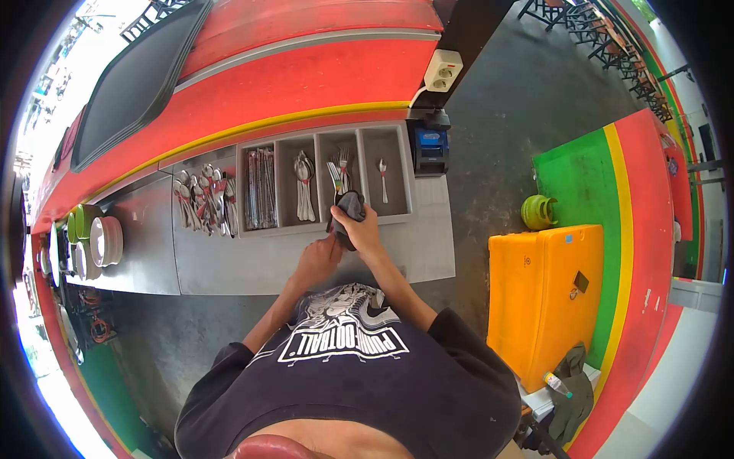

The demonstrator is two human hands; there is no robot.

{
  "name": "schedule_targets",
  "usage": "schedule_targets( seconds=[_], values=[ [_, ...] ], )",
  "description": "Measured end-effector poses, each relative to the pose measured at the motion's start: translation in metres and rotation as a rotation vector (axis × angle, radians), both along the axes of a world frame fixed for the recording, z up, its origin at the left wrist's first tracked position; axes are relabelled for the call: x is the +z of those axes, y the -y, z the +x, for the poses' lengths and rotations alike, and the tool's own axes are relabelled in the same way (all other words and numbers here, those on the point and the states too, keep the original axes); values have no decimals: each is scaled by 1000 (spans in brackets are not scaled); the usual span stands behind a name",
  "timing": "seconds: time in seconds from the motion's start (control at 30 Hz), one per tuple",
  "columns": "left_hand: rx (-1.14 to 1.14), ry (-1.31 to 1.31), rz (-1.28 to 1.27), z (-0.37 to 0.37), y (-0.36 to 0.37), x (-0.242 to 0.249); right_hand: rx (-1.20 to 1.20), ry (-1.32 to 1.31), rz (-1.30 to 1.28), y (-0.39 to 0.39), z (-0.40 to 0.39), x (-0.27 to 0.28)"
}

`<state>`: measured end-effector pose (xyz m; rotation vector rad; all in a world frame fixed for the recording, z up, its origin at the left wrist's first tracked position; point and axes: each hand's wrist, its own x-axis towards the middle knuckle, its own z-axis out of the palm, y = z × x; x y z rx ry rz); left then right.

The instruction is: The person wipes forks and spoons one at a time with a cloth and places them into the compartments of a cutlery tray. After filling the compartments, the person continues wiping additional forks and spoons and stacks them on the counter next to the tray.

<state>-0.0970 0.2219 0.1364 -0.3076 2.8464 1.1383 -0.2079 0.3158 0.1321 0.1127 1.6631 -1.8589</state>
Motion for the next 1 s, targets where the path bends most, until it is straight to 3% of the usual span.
schedule_targets(
  seconds=[0.07, 0.17, 0.27, 0.37, 0.57, 0.77, 1.0],
  values=[
    [-15, -135, 194, -5, -6, -18, 26, 49, 7, -5, -11, -12],
    [252, 161, 713, -21, -15, -28, 48, 59, 18, -8, -29, -39],
    [386, 147, 688, -32, -21, -37, 43, 35, -2, -17, -43, -43],
    [436, 48, 291, -38, -20, -61, 79, 58, 23, -31, -57, -25],
    [323, 279, -483, -75, -14, -56, 225, -42, 13, -56, -64, -56],
    [345, 360, -610, -93, -14, -95, 273, -126, -34, -61, -72, -68],
    [470, 331, -537, -96, -22, -95, 241, -213, -67, -68, -70, -82]
  ],
)
